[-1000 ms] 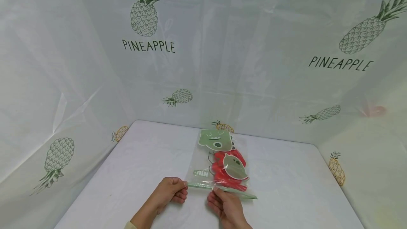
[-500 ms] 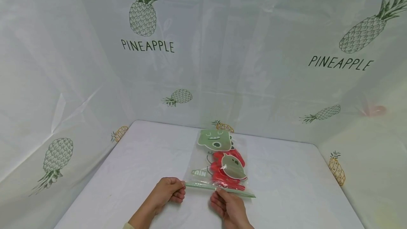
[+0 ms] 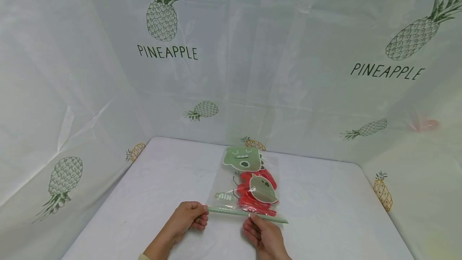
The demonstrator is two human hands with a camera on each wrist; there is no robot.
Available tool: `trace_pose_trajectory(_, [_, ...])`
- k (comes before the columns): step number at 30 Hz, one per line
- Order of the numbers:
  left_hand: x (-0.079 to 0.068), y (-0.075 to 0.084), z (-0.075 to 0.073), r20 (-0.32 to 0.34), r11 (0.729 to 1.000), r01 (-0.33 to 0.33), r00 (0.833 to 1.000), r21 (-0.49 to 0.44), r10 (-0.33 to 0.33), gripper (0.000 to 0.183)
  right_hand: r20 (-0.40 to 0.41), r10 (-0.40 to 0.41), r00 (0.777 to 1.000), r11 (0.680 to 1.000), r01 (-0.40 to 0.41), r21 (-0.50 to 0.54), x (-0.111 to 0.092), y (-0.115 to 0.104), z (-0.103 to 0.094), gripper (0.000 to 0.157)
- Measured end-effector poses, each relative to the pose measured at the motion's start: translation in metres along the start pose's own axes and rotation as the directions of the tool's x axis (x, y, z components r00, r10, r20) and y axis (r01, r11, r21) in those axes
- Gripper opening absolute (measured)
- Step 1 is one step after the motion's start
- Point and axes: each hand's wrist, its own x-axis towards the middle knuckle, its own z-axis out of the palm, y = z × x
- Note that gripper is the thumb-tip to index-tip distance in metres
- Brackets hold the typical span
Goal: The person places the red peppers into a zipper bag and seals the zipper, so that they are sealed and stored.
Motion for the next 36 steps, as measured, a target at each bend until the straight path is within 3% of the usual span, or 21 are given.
trace_pose_trajectory(26, [-0.002,-0.002,-0.007,-0.030,1.000,0.017,0.999,0.001,-0.017,0.030,-0.062,-0.009,0.998,1.000,0.009,0.000,0.002,-0.010,-0.024,0.043])
trace_pose_trajectory(36, [-0.002,-0.004,-0.010,-0.040,1.000,0.020,0.999,0.002,-0.020,0.029,-0.121,-0.015,0.993,1.000,0.016,0.012,0.002,-0.015,-0.036,0.034])
